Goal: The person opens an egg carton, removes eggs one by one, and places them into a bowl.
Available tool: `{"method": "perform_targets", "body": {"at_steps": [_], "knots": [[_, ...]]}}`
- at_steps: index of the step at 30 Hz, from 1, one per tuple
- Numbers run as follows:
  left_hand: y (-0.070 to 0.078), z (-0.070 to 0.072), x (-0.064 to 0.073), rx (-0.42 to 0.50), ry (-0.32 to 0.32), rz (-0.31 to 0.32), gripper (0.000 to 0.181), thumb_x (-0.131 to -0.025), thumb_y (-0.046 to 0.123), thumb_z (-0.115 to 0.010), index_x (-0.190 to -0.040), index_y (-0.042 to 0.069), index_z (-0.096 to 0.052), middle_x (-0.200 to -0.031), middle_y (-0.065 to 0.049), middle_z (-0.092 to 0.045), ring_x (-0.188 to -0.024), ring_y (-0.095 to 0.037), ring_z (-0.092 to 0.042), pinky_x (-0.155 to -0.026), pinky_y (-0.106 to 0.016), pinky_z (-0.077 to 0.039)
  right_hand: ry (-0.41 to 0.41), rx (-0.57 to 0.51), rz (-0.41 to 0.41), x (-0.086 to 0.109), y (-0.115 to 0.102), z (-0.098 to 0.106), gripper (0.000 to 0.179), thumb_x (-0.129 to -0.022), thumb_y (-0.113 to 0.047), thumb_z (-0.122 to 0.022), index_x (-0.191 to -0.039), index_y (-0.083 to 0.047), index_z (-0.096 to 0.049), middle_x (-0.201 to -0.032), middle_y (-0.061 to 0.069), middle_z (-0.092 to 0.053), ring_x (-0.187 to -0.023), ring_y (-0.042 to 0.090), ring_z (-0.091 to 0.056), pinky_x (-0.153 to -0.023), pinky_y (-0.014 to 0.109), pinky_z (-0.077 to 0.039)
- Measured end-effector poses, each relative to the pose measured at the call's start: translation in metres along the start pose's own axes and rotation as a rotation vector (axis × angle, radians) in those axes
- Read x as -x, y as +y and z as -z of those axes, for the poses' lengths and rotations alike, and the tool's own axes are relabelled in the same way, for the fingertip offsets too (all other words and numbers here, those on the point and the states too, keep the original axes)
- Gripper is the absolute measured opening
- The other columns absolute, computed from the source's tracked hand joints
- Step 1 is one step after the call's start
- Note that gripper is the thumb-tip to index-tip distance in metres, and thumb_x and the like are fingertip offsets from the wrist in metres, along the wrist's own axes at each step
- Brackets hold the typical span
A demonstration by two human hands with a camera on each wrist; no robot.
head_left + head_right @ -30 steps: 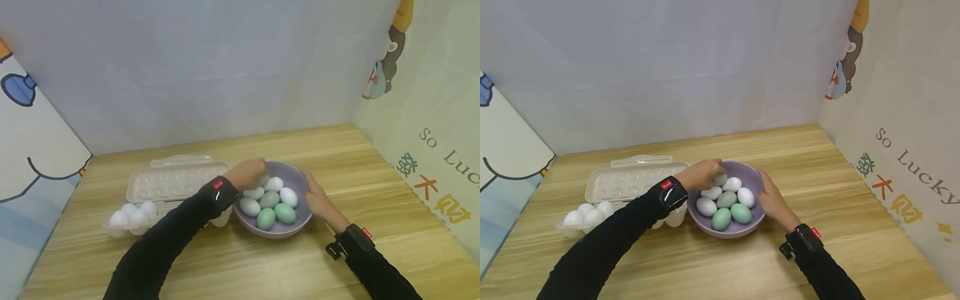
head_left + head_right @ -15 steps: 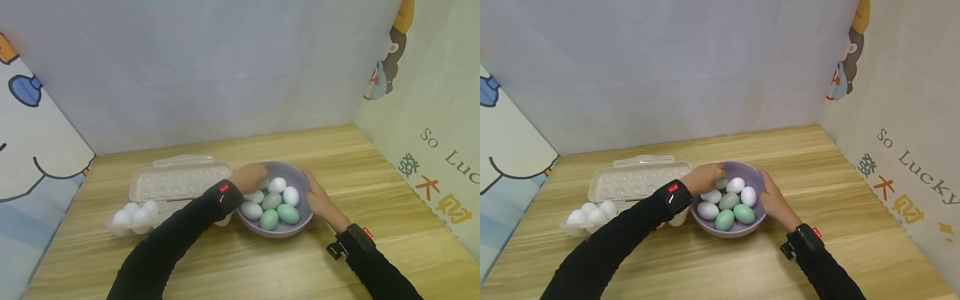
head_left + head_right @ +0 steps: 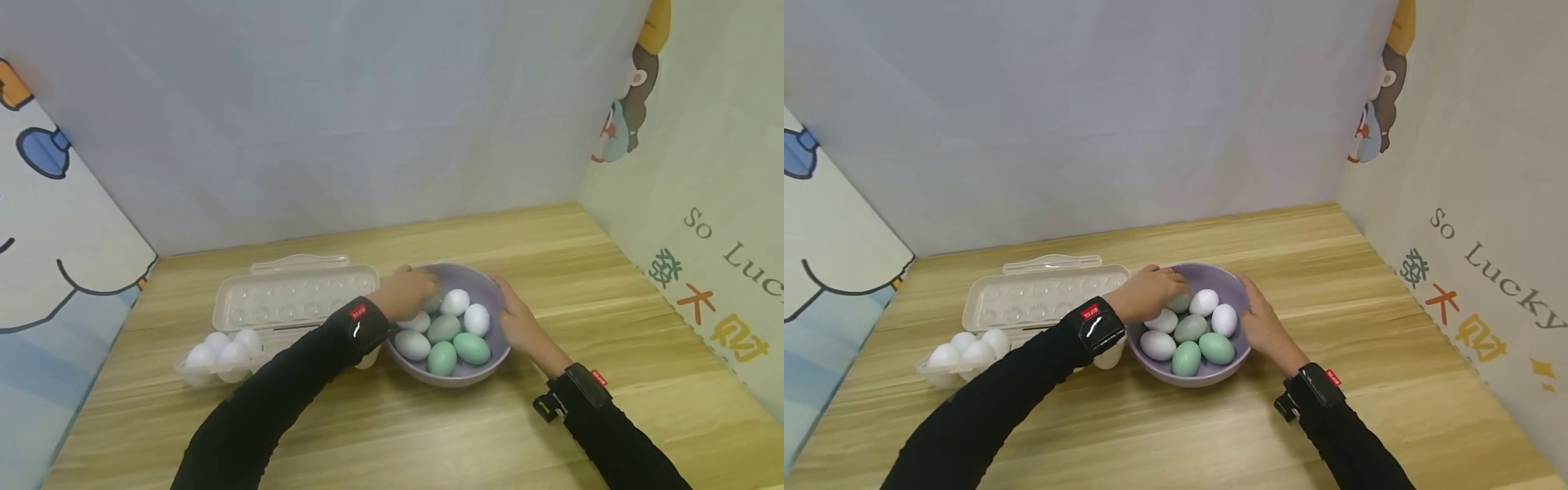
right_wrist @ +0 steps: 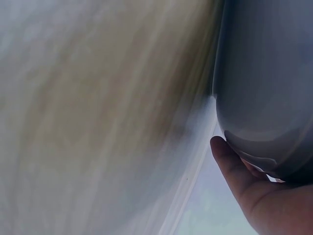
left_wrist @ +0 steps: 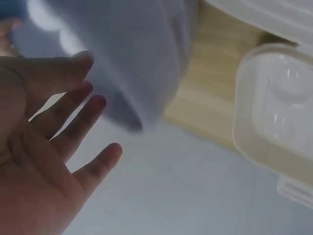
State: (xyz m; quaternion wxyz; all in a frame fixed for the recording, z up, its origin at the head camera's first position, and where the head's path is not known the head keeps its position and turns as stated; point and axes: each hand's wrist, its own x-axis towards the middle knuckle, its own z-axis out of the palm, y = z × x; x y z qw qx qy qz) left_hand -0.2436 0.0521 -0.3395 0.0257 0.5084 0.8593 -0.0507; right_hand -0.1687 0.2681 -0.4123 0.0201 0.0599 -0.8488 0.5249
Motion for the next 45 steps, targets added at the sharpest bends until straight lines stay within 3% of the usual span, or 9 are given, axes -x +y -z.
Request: {"method": "perform_targets", "body": {"at_steps": [3, 5, 10, 18, 23, 27, 31, 38, 45], "knots": [[-0.006, 0.013, 0.021, 0.105, 0.011, 0.052, 0.038, -0.08, 0.003, -0.057, -0.117, 0.012, -0.054, -0.119, -0.005, -0.053, -0.111, -0.023, -0.046, -0.09, -0.042, -0.038, -0.007, 0.005, 0.0, -0.001, -0.003, 0.0, 0.069, -0.075, 0.01, -0.029, -0.14, -0.009, -0.018, -0.144, 0.02, -0.019, -0.126, 0.043, -0.024, -0.097, 0.06, -0.025], [-0.015, 0.02, 0.039, 0.142, 0.052, 0.081, 0.04, -0.081, 0.004, -0.057, -0.119, 0.015, -0.053, -0.118, -0.004, -0.054, -0.109, -0.022, -0.047, -0.09, -0.042, -0.038, -0.008, 0.01, -0.002, -0.002, -0.004, 0.0, 0.069, -0.074, 0.01, -0.029, -0.14, -0.009, -0.017, -0.144, 0.02, -0.02, -0.126, 0.043, -0.024, -0.097, 0.06, -0.026], [-0.045, 0.031, 0.09, 0.115, 0.11, 0.179, 0.044, -0.079, -0.002, -0.057, -0.12, 0.012, -0.052, -0.118, -0.007, -0.054, -0.111, -0.025, -0.048, -0.092, -0.045, -0.039, -0.012, 0.014, -0.016, -0.002, -0.007, 0.001, 0.07, -0.075, 0.01, -0.03, -0.14, -0.009, -0.016, -0.144, 0.02, -0.018, -0.127, 0.043, -0.022, -0.097, 0.061, -0.024], [-0.085, 0.018, 0.178, 0.057, 0.054, 0.334, 0.051, -0.077, 0.0, -0.063, -0.124, 0.006, -0.046, -0.118, -0.016, -0.054, -0.106, -0.033, -0.05, -0.083, -0.046, -0.045, -0.027, -0.002, -0.026, 0.002, -0.007, -0.001, 0.07, -0.075, 0.009, -0.029, -0.141, -0.01, -0.015, -0.144, 0.021, -0.017, -0.126, 0.045, -0.022, -0.096, 0.062, -0.026], [-0.095, 0.004, 0.216, 0.16, -0.094, 0.466, 0.039, -0.082, 0.018, -0.062, -0.116, 0.001, -0.052, -0.11, -0.018, -0.057, -0.101, -0.037, -0.051, -0.082, -0.05, -0.044, -0.029, -0.006, -0.028, 0.004, -0.009, -0.001, 0.069, -0.075, 0.01, -0.029, -0.14, -0.011, -0.016, -0.144, 0.022, -0.018, -0.124, 0.046, -0.024, -0.091, 0.063, -0.031], [-0.095, 0.0, 0.233, 0.272, -0.27, 0.611, 0.041, -0.083, 0.043, -0.057, -0.093, 0.003, -0.058, -0.085, -0.01, -0.058, -0.079, -0.026, -0.054, -0.069, -0.041, -0.046, -0.04, -0.005, -0.034, 0.004, -0.01, -0.001, 0.069, -0.076, 0.01, -0.028, -0.141, -0.01, -0.015, -0.144, 0.022, -0.017, -0.124, 0.048, -0.024, -0.088, 0.063, -0.033], [-0.093, -0.001, 0.243, 0.351, -0.355, 0.673, 0.045, -0.078, 0.05, -0.057, -0.082, 0.005, -0.052, -0.071, -0.004, -0.047, -0.064, -0.019, -0.045, -0.056, -0.033, -0.038, -0.04, -0.008, -0.034, 0.003, -0.011, -0.001, 0.071, -0.075, 0.01, -0.029, -0.141, -0.01, -0.014, -0.144, 0.022, -0.016, -0.124, 0.048, -0.023, -0.088, 0.063, -0.033], [-0.094, -0.002, 0.247, 0.41, -0.345, 0.693, 0.054, -0.076, 0.051, -0.06, -0.091, 0.0, -0.051, -0.075, -0.006, -0.048, -0.065, -0.021, -0.045, -0.057, -0.033, -0.039, -0.04, -0.031, -0.042, 0.003, -0.01, 0.0, 0.071, -0.075, 0.01, -0.03, -0.141, -0.01, -0.013, -0.143, 0.023, -0.016, -0.123, 0.049, -0.024, -0.086, 0.061, -0.036], [-0.099, -0.008, 0.247, 0.407, -0.287, 0.672, 0.044, -0.074, 0.048, -0.064, -0.08, 0.006, -0.052, -0.068, -0.003, -0.046, -0.06, -0.018, -0.044, -0.052, -0.03, -0.036, -0.034, -0.015, -0.024, 0.003, -0.009, 0.0, 0.069, -0.075, 0.01, -0.028, -0.14, -0.009, -0.015, -0.143, 0.023, -0.017, -0.124, 0.047, -0.024, -0.09, 0.061, -0.032]]}}
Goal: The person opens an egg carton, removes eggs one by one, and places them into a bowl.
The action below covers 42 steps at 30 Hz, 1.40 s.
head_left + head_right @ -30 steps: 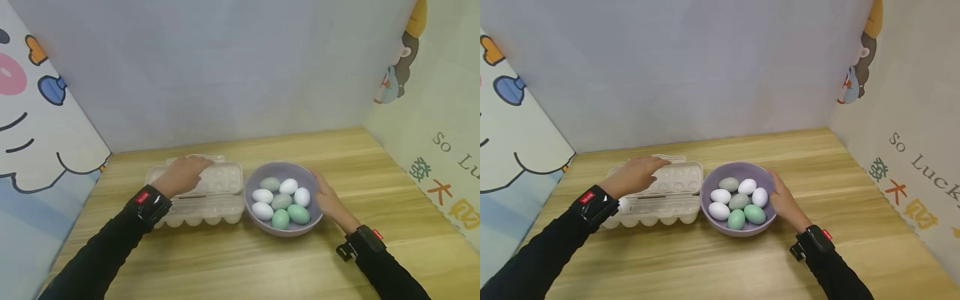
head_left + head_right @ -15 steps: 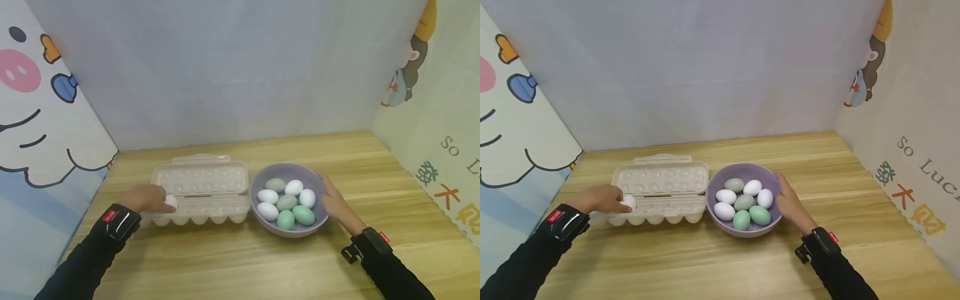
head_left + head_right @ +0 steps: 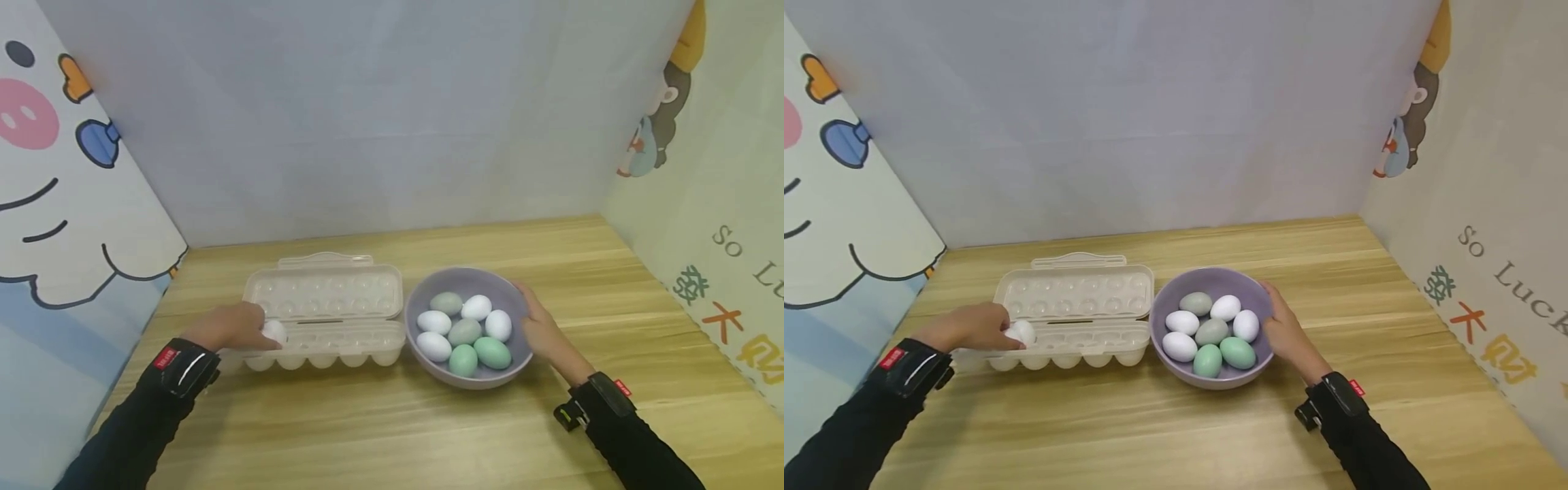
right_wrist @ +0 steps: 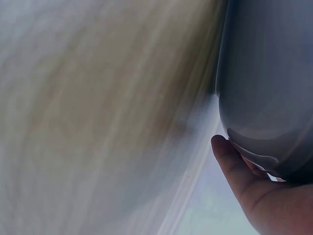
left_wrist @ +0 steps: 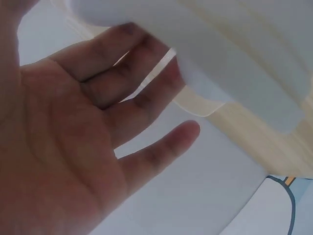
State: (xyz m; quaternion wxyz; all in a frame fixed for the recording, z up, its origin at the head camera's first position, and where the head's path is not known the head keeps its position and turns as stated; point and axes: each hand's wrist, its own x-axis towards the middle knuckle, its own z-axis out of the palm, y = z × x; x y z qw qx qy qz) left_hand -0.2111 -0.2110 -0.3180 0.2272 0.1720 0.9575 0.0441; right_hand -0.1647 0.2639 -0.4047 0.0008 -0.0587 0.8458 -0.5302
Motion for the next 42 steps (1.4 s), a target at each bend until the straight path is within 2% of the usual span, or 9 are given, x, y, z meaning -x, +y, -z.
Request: {"method": "perform_targets", "body": {"at_steps": [4, 7, 10, 15, 22, 29, 35, 38, 42], "knots": [[-0.001, 0.004, 0.0, -0.009, 0.091, -0.059, 0.04, -0.073, 0.045, -0.067, -0.075, 0.008, -0.054, -0.064, -0.001, -0.046, -0.058, -0.016, -0.042, -0.051, -0.03, -0.035, 0.008, 0.02, 0.009, -0.001, 0.0, -0.001, 0.069, -0.074, 0.01, -0.028, -0.14, -0.009, -0.016, -0.143, 0.022, -0.018, -0.125, 0.046, -0.022, -0.093, 0.063, -0.028], [0.001, 0.007, -0.002, -0.012, 0.195, -0.149, 0.037, -0.071, 0.042, -0.069, -0.079, 0.007, -0.058, -0.069, 0.001, -0.052, -0.061, -0.015, -0.045, -0.054, -0.032, -0.04, 0.01, 0.023, 0.01, 0.0, 0.0, -0.001, 0.07, -0.074, 0.01, -0.029, -0.14, -0.009, -0.016, -0.143, 0.022, -0.018, -0.125, 0.046, -0.023, -0.093, 0.063, -0.028], [0.006, 0.007, -0.006, 0.049, 0.298, -0.24, 0.035, -0.071, 0.032, -0.071, -0.093, 0.007, -0.06, -0.083, -0.001, -0.059, -0.072, -0.015, -0.051, -0.064, -0.035, -0.047, 0.01, 0.018, 0.006, 0.0, -0.002, 0.0, 0.07, -0.075, 0.01, -0.029, -0.14, -0.01, -0.016, -0.143, 0.022, -0.018, -0.124, 0.046, -0.023, -0.092, 0.063, -0.029], [0.023, 0.005, -0.011, 0.144, 0.391, -0.347, 0.04, -0.07, 0.022, -0.072, -0.105, 0.009, -0.057, -0.101, -0.005, -0.058, -0.089, -0.019, -0.053, -0.074, -0.038, -0.049, 0.002, 0.011, -0.009, 0.001, -0.001, -0.001, 0.07, -0.075, 0.01, -0.029, -0.14, -0.01, -0.014, -0.144, 0.022, -0.016, -0.125, 0.047, -0.022, -0.092, 0.062, -0.029], [0.054, -0.003, -0.018, 0.111, 0.502, -0.543, 0.039, -0.066, 0.02, -0.073, -0.103, 0.017, -0.06, -0.096, 0.002, -0.052, -0.086, -0.016, -0.049, -0.07, -0.034, -0.048, -0.001, -0.004, -0.011, 0.003, 0.003, -0.006, 0.069, -0.075, 0.01, -0.029, -0.14, -0.009, -0.016, -0.143, 0.023, -0.017, -0.125, 0.047, -0.022, -0.092, 0.062, -0.03], [0.084, 0.002, -0.026, 0.088, 0.54, -0.62, 0.043, -0.062, 0.019, -0.072, -0.104, 0.019, -0.062, -0.099, 0.002, -0.045, -0.084, -0.015, -0.044, -0.067, -0.031, -0.044, -0.004, -0.001, 0.004, 0.0, 0.001, -0.006, 0.07, -0.076, 0.01, -0.03, -0.141, -0.011, -0.015, -0.144, 0.022, -0.017, -0.124, 0.047, -0.024, -0.089, 0.062, -0.033], [0.107, 0.006, -0.041, 0.091, 0.567, -0.719, 0.046, -0.064, 0.025, -0.073, -0.107, 0.014, -0.059, -0.098, 0.002, -0.057, -0.083, -0.013, -0.051, -0.068, -0.028, -0.046, -0.007, 0.001, 0.005, -0.001, 0.001, -0.003, 0.07, -0.076, 0.011, -0.029, -0.141, -0.011, -0.015, -0.144, 0.021, -0.017, -0.124, 0.046, -0.024, -0.09, 0.062, -0.032], [0.12, 0.006, -0.048, 0.097, 0.551, -0.748, 0.038, -0.067, 0.026, -0.072, -0.101, 0.015, -0.059, -0.091, 0.004, -0.059, -0.079, -0.01, -0.053, -0.068, -0.026, -0.046, -0.005, 0.009, 0.004, -0.001, 0.002, -0.002, 0.07, -0.075, 0.011, -0.029, -0.141, -0.011, -0.015, -0.144, 0.021, -0.017, -0.125, 0.045, -0.024, -0.092, 0.062, -0.03], [0.14, 0.009, -0.055, 0.1, 0.502, -0.775, 0.03, -0.071, 0.025, -0.069, -0.098, 0.017, -0.058, -0.087, 0.008, -0.055, -0.077, -0.007, -0.05, -0.068, -0.023, -0.044, 0.006, 0.021, 0.012, -0.002, 0.003, -0.001, 0.069, -0.076, 0.011, -0.029, -0.14, -0.009, -0.016, -0.144, 0.021, -0.018, -0.125, 0.045, -0.023, -0.093, 0.062, -0.029]]}}
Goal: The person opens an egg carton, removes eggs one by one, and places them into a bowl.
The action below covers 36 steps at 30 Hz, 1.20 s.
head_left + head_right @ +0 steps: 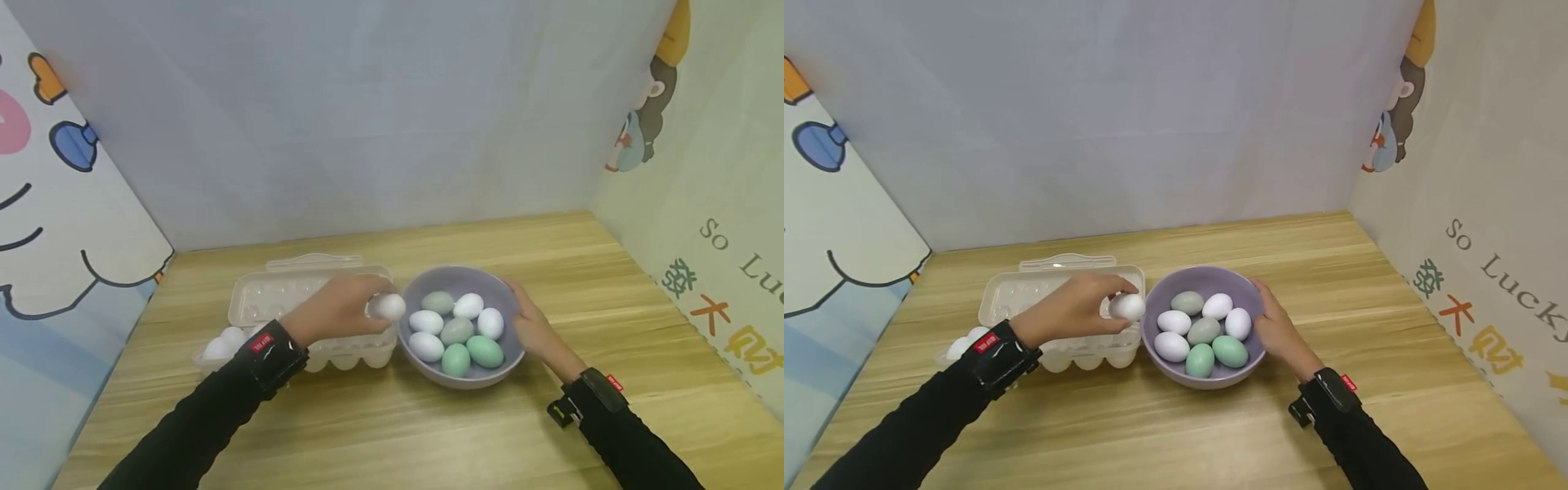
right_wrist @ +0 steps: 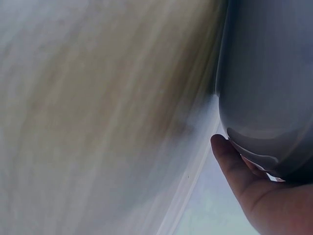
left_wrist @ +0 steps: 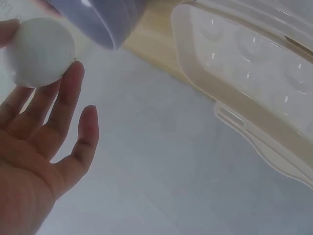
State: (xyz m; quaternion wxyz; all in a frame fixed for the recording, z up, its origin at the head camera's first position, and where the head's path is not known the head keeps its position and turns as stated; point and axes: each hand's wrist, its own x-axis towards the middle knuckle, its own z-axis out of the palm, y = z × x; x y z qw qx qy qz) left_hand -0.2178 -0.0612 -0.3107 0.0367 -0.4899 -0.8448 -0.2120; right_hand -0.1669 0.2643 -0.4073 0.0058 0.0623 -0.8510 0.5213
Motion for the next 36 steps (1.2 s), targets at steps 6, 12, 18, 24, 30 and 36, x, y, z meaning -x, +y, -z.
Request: {"method": "perform_targets", "body": {"at_steps": [6, 12, 18, 24, 30, 36], "knots": [[0.014, -0.008, -0.027, -0.015, -0.069, 0.013, 0.033, -0.074, 0.026, -0.068, -0.103, 0.014, -0.057, -0.103, 0.002, -0.046, -0.076, -0.009, -0.049, -0.066, -0.021, -0.044, 0.007, -0.035, 0.004, 0.0, 0.001, 0.001, 0.069, -0.074, 0.012, -0.029, -0.139, -0.009, -0.019, -0.141, 0.023, -0.022, -0.122, 0.046, -0.029, -0.089, 0.061, -0.035], [0.019, -0.021, -0.051, -0.033, -0.126, 0.044, 0.036, -0.075, 0.028, -0.068, -0.106, 0.013, -0.059, -0.103, -0.002, -0.047, -0.075, -0.013, -0.05, -0.064, -0.022, -0.044, 0.018, -0.055, 0.014, -0.001, 0.001, -0.003, 0.07, -0.072, 0.012, -0.029, -0.138, -0.01, -0.022, -0.14, 0.022, -0.025, -0.122, 0.044, -0.03, -0.091, 0.06, -0.033], [0.019, -0.041, -0.075, -0.089, -0.194, 0.084, 0.031, -0.078, 0.025, -0.065, -0.106, 0.013, -0.06, -0.093, -0.004, -0.048, -0.069, -0.014, -0.05, -0.06, -0.023, -0.044, 0.014, -0.074, 0.043, -0.005, 0.001, -0.007, 0.07, -0.071, 0.013, -0.029, -0.137, -0.009, -0.024, -0.139, 0.022, -0.027, -0.122, 0.043, -0.03, -0.093, 0.06, -0.031], [0.022, -0.056, -0.092, -0.212, -0.324, 0.119, 0.022, -0.082, 0.027, -0.059, -0.097, 0.011, -0.06, -0.091, -0.003, -0.05, -0.071, -0.015, -0.049, -0.063, -0.028, -0.044, 0.023, -0.033, 0.035, -0.004, 0.003, -0.007, 0.068, -0.073, 0.011, -0.029, -0.137, -0.008, -0.023, -0.14, 0.021, -0.026, -0.124, 0.043, -0.028, -0.095, 0.061, -0.027], [0.026, -0.065, -0.102, -0.313, -0.381, 0.115, 0.016, -0.083, 0.028, -0.056, -0.086, 0.012, -0.059, -0.091, -0.003, -0.051, -0.079, -0.015, -0.048, -0.077, -0.042, -0.041, 0.035, -0.023, 0.026, -0.003, 0.003, -0.004, 0.068, -0.073, 0.011, -0.03, -0.138, -0.009, -0.022, -0.141, 0.021, -0.025, -0.125, 0.042, -0.026, -0.096, 0.061, -0.026], [0.03, -0.073, -0.108, -0.385, -0.377, 0.084, 0.019, -0.083, 0.034, -0.057, -0.076, 0.016, -0.056, -0.086, -0.001, -0.052, -0.081, -0.015, -0.049, -0.077, -0.042, -0.04, 0.035, -0.02, 0.02, -0.001, 0.003, 0.0, 0.066, -0.076, 0.01, -0.029, -0.139, -0.01, -0.021, -0.142, 0.019, -0.024, -0.126, 0.041, -0.025, -0.098, 0.059, -0.024]]}}
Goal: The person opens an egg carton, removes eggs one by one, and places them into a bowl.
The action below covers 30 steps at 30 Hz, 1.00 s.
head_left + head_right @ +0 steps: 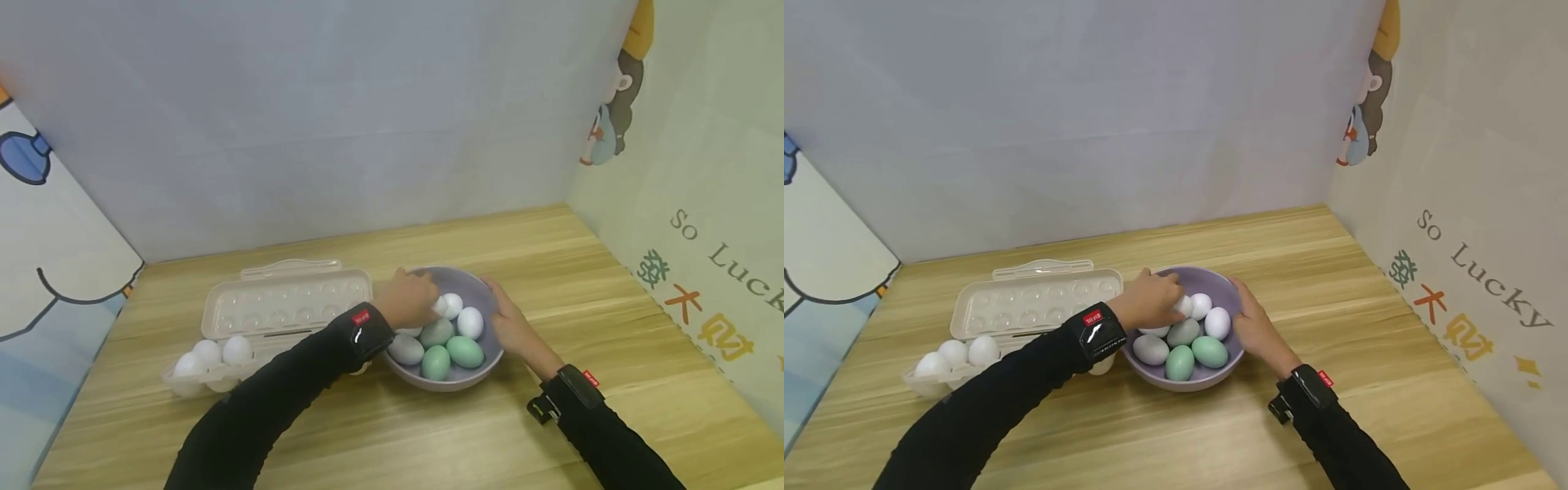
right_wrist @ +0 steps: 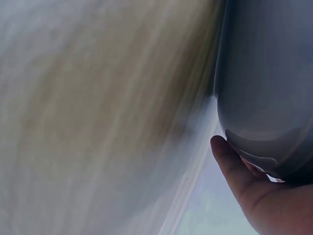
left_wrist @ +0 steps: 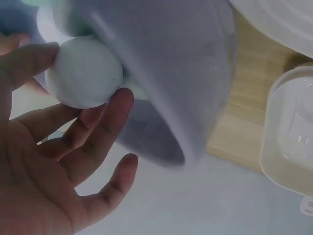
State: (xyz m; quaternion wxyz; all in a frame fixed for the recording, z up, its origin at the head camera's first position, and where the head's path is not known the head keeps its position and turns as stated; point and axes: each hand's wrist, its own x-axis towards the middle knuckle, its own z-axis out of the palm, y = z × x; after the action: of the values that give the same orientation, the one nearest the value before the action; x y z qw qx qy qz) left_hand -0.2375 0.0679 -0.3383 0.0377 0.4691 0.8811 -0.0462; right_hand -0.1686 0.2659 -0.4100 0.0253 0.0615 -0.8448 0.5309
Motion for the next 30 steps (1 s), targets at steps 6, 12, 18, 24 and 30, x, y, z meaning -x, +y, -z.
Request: {"method": "perform_targets", "body": {"at_steps": [6, 12, 18, 24, 30], "knots": [[0.003, -0.003, -0.003, -0.037, 0.003, 0.023, 0.024, -0.083, 0.038, -0.057, -0.075, 0.016, -0.056, -0.081, 0.001, -0.054, -0.079, -0.015, -0.05, -0.074, -0.039, -0.041, -0.003, 0.026, -0.023, 0.0, -0.002, -0.001, 0.065, -0.078, 0.009, -0.029, -0.139, -0.01, -0.019, -0.143, 0.019, -0.021, -0.126, 0.041, -0.024, -0.098, 0.06, -0.023], [0.005, -0.004, -0.002, -0.042, -0.033, 0.072, 0.026, -0.084, 0.041, -0.055, -0.08, 0.015, -0.058, -0.088, -0.001, -0.055, -0.082, -0.016, -0.051, -0.078, -0.041, -0.041, -0.001, 0.021, -0.013, -0.001, -0.002, -0.002, 0.066, -0.077, 0.01, -0.028, -0.139, -0.009, -0.02, -0.143, 0.02, -0.021, -0.127, 0.042, -0.023, -0.099, 0.059, -0.022], [0.004, 0.0, 0.004, -0.055, -0.024, 0.077, 0.033, -0.085, 0.047, -0.053, -0.086, 0.014, -0.06, -0.095, -0.001, -0.054, -0.087, -0.017, -0.052, -0.082, -0.043, -0.041, -0.002, 0.022, -0.022, 0.0, -0.001, -0.003, 0.065, -0.077, 0.009, -0.028, -0.139, -0.009, -0.019, -0.143, 0.02, -0.02, -0.127, 0.041, -0.022, -0.1, 0.058, -0.022], [-0.008, 0.028, 0.026, 0.001, -0.036, 0.169, 0.04, -0.088, 0.048, -0.05, -0.104, 0.013, -0.059, -0.099, -0.003, -0.054, -0.088, -0.021, -0.053, -0.081, -0.041, -0.039, -0.014, 0.024, -0.026, 0.0, -0.001, -0.003, 0.067, -0.076, 0.009, -0.029, -0.14, -0.009, -0.017, -0.144, 0.021, -0.019, -0.126, 0.042, -0.023, -0.099, 0.059, -0.024], [-0.044, 0.039, 0.057, 0.053, 0.007, 0.24, 0.039, -0.088, 0.04, -0.052, -0.109, 0.008, -0.056, -0.098, -0.007, -0.054, -0.085, -0.024, -0.054, -0.07, -0.037, -0.046, -0.021, 0.033, -0.03, 0.001, -0.002, -0.002, 0.068, -0.076, 0.009, -0.028, -0.14, -0.008, -0.016, -0.144, 0.021, -0.018, -0.127, 0.042, -0.021, -0.1, 0.059, -0.021]]}}
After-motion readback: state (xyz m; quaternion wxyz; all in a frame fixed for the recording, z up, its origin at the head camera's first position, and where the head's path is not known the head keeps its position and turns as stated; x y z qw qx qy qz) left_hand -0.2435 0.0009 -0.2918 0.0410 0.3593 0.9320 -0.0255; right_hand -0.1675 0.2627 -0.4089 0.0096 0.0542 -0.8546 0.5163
